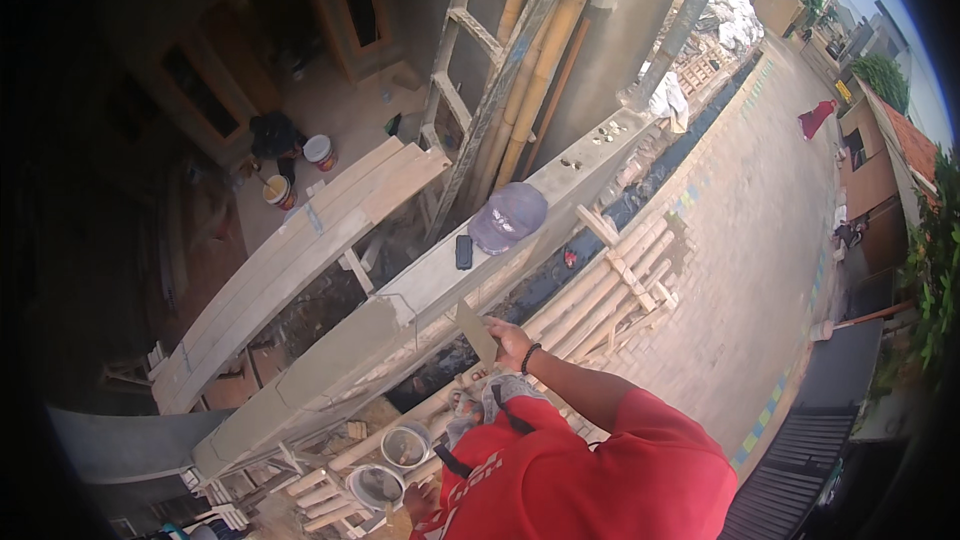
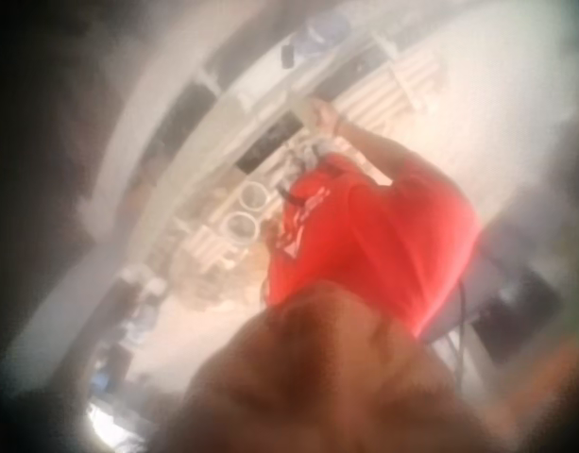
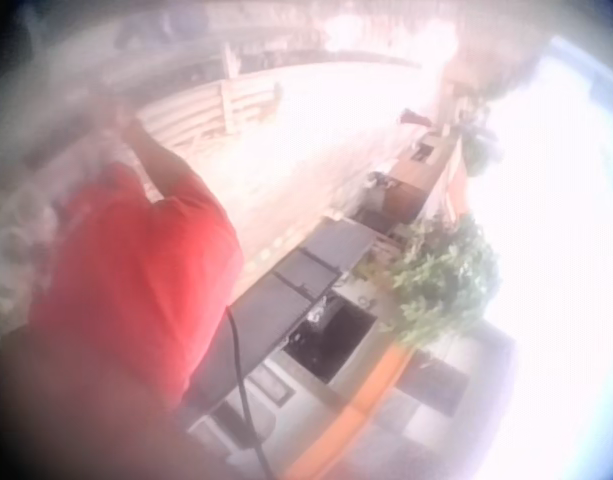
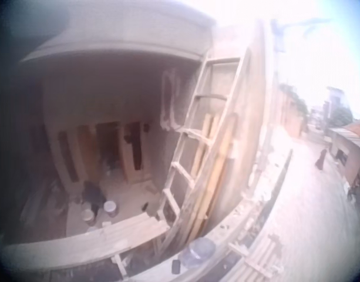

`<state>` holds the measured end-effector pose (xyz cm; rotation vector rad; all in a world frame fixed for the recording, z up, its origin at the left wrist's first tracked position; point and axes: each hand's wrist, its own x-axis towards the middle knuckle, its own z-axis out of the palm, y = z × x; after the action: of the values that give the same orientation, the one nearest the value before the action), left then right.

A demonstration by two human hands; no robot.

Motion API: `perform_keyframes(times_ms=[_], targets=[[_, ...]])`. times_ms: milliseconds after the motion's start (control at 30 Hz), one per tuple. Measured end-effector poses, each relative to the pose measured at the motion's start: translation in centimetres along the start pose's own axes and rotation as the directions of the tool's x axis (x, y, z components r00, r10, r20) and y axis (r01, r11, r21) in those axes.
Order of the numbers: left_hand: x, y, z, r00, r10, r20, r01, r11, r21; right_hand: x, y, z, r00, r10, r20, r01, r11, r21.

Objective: The person smooths a freshly poured concrete beam using a rectangular trowel and a smaller finishing tool. They repeatedly dip the tools into a bucket of water to keep them clean and continue smoothing the surface along the length of the beam.

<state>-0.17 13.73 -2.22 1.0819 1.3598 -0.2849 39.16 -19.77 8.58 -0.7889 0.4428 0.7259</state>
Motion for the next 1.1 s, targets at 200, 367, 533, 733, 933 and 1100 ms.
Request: perform_keyframes(times_ms=[200,367,533,733,933,1100], targets=[[1.0,-0.3,0.1,0.957,0.259,0.134,-0.285,0.925,0.252,-0.9,-0.4,-1.7,0.994,-0.053,-0.093,0.055,0.998,0.022],[2.2,0.3,-0.6,0.905,0.358,0.229,-0.417,0.85,0.322,-2.0,-0.7,-1.8,0.984,-0.116,-0.133,0.123,0.991,0.045],[3.5,1.8,-1.3,0.853,0.429,0.296,-0.517,0.773,0.369,-2.5,-1.0,-1.9,0.982,-0.111,-0.152,0.115,0.993,0.017],[4.2,4.2,-1.3,0.968,0.152,0.199,-0.215,0.912,0.35,-2.7,-0.6,-2.2,0.974,-0.132,-0.185,0.137,0.991,0.013],[4.3,4.5,-0.6,0.978,0.101,0.183,-0.155,0.938,0.309,-2.8,-0.6,-2.0,0.973,-0.152,-0.174,0.166,0.984,0.071],[4.3,4.6,-0.3,0.972,0.107,0.208,-0.171,0.932,0.319,-2.9,-0.8,-1.8,0.973,-0.134,-0.187,0.14,0.99,0.019]])
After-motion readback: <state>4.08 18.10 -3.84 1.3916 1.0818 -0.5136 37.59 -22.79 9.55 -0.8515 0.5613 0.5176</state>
